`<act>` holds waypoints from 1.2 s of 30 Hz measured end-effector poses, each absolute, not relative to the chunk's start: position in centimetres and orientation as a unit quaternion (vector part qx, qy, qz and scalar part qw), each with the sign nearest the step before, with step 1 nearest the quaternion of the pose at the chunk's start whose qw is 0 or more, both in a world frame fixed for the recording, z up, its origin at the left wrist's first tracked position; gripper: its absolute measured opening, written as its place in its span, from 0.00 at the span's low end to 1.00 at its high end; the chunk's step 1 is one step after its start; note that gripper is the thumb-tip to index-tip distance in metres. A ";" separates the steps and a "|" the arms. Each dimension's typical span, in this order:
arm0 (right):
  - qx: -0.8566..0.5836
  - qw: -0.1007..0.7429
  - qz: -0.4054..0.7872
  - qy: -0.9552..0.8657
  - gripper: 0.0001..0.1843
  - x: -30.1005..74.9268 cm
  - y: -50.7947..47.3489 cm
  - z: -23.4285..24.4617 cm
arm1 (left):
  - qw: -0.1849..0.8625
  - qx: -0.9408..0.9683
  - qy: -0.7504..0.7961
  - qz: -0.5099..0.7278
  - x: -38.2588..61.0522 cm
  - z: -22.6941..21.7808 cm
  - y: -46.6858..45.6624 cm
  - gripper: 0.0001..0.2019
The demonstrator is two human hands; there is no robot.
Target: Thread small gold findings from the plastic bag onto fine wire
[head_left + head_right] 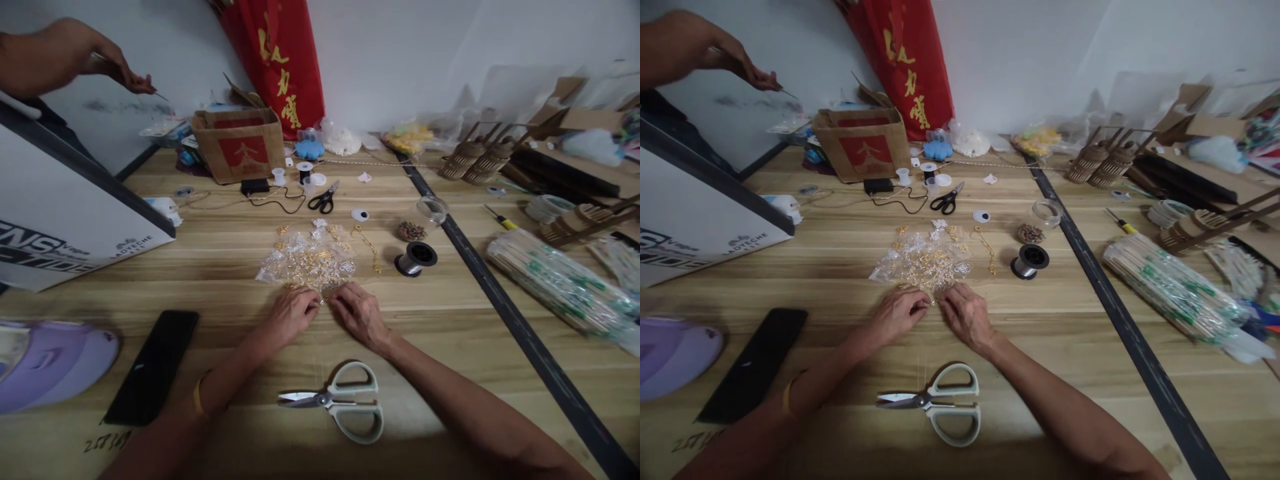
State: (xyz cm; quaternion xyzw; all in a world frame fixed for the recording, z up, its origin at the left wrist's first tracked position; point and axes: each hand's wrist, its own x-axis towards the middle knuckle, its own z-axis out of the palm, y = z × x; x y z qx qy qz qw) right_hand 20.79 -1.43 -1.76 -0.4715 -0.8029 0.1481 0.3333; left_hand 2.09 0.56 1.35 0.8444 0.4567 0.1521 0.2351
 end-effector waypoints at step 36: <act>-0.490 0.409 0.214 -0.740 0.06 21.0 -0.9 -2.1 | 0.115 0.907 0.377 0.151 2.7 1.1 0.6 0.09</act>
